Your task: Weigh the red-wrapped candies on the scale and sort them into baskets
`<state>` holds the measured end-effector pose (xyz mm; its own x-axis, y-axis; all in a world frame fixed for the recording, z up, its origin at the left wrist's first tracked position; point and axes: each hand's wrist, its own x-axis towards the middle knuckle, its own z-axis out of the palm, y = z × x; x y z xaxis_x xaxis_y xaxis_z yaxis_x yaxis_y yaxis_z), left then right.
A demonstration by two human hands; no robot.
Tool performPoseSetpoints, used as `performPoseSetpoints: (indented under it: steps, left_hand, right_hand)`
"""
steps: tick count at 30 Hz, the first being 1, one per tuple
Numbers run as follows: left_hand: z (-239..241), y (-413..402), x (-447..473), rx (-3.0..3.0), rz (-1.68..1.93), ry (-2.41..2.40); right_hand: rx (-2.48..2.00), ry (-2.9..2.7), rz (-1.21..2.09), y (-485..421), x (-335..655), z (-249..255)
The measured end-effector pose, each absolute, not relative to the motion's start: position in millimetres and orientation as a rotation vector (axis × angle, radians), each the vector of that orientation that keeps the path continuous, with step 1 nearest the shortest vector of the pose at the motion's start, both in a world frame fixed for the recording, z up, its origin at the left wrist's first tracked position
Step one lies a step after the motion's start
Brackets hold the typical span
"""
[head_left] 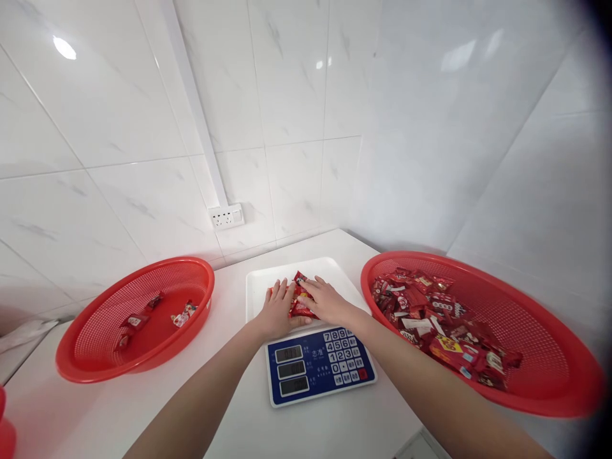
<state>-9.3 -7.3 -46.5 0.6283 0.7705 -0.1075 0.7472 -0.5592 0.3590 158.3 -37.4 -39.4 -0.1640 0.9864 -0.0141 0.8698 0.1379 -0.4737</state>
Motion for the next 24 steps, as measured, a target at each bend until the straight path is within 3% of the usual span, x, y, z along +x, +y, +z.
performPoseSetpoints:
  steps: [24]
  left_hand:
    - [-42,-12,-8,2.414,0.123,1.229]
  right_hand:
    - [-1.967,-1.952,0.397,-54,152,-23]
